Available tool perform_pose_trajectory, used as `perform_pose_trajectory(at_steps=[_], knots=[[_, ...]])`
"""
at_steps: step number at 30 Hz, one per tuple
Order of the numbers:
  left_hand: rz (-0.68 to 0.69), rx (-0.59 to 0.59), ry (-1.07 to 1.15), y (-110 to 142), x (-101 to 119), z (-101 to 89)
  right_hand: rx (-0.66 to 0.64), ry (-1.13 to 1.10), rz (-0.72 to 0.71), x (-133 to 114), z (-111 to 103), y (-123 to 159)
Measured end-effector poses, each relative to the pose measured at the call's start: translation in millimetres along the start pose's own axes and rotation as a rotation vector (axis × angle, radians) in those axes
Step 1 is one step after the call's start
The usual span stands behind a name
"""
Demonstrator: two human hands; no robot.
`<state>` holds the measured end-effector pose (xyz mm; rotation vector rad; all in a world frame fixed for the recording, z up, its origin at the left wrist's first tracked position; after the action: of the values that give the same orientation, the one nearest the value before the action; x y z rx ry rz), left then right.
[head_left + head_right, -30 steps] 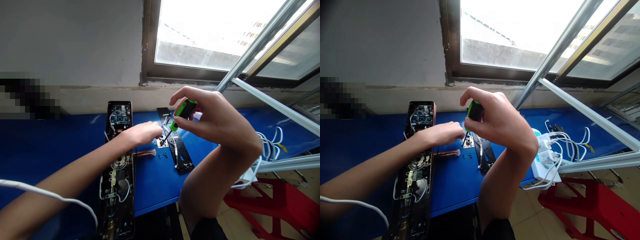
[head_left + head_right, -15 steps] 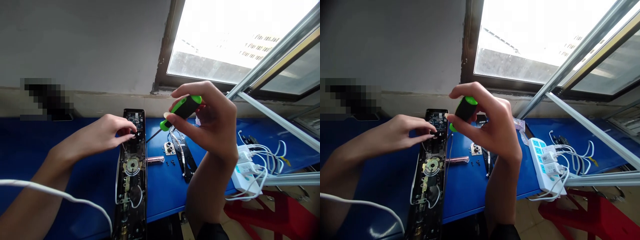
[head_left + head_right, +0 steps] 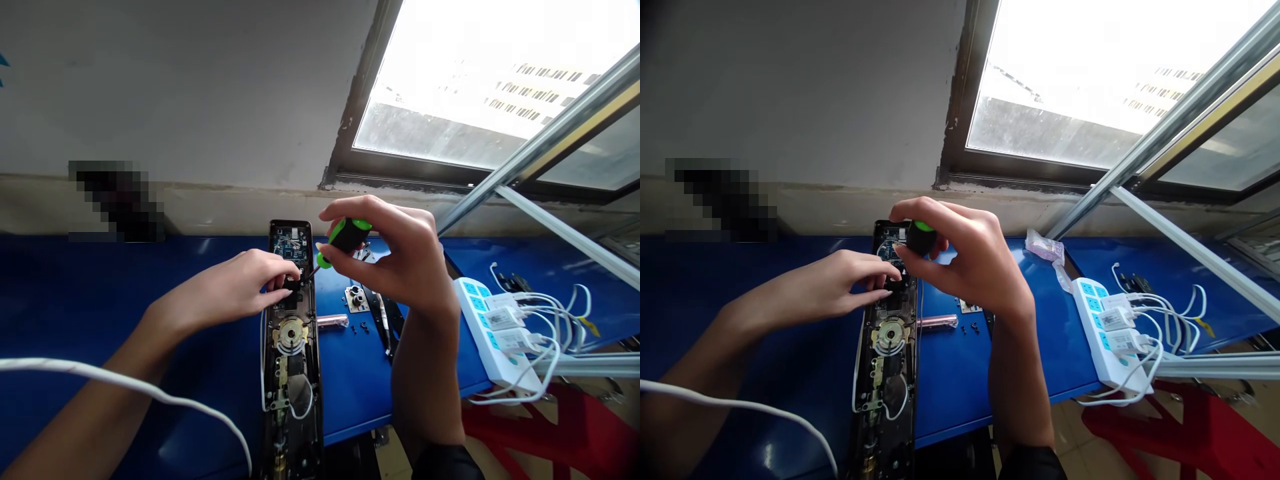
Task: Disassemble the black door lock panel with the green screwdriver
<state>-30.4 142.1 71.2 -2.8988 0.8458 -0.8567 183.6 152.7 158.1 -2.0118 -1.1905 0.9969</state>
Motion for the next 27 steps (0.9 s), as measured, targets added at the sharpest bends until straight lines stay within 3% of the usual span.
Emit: perform_pose_trajectory(at_steps=[10,27], knots=[[0.074,0.023,-0.045,-2.4,3.4,1.0,0.018,0.096,-0.015,-5.4,-1.6,2.9],[0.057,0.008,-0.030,-3.1,5.3,4.9,0.001,0.104,-0.043,-7.6,3.0,4.8]])
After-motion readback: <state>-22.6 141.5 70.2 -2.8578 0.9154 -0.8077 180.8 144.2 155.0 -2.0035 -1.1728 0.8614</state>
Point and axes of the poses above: each hand's wrist, its own y-axis away from the middle knuckle, its own z-axis out of the palm, x = y × z, the point moved 3 cm from there along -y, towards the middle knuckle, and after that the axes turned 9 degrees about x, right-handed, at the moved point
